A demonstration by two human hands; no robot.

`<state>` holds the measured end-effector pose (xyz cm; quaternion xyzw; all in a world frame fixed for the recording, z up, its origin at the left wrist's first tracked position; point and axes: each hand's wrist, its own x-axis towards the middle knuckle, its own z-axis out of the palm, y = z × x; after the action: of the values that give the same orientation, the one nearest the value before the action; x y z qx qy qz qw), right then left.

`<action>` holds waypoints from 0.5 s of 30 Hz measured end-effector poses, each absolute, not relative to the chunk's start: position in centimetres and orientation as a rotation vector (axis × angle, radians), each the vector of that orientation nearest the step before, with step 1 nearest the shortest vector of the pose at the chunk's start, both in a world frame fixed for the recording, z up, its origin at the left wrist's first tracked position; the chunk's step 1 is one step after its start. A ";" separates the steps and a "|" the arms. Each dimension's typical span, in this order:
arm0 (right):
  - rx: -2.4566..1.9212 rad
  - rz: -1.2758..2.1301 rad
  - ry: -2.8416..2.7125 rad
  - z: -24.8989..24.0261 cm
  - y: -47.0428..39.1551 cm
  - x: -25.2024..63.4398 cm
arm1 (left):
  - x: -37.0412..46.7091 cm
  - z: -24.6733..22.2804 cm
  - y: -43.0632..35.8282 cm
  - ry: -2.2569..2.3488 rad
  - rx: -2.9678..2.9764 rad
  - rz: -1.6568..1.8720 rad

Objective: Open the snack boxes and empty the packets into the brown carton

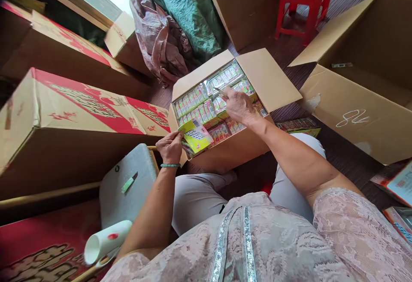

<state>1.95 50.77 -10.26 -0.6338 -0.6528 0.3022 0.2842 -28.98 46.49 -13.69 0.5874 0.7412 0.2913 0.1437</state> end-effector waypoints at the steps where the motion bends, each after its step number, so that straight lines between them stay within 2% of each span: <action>1: -1.691 0.813 -1.735 -10.4 50.8 1.8 | -28.9 -13.4 46.4 2.142 1.696 0.865; 6: -1.752 1.022 -1.565 -10.3 50.6 1.2 | -24.5 -11.8 46.2 2.112 1.980 0.755; 10: -1.923 1.188 -1.418 -10.0 50.9 0.7 | -19.2 -10.9 44.8 1.874 2.217 0.852; 15: -2.123 1.351 -1.474 -10.1 51.3 1.6 | -16.0 -13.9 41.9 1.652 2.320 1.021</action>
<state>1.56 51.26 -10.07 -0.7234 -0.5021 0.4603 0.1125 -16.01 41.92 -13.95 0.7656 0.5451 0.3368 0.0583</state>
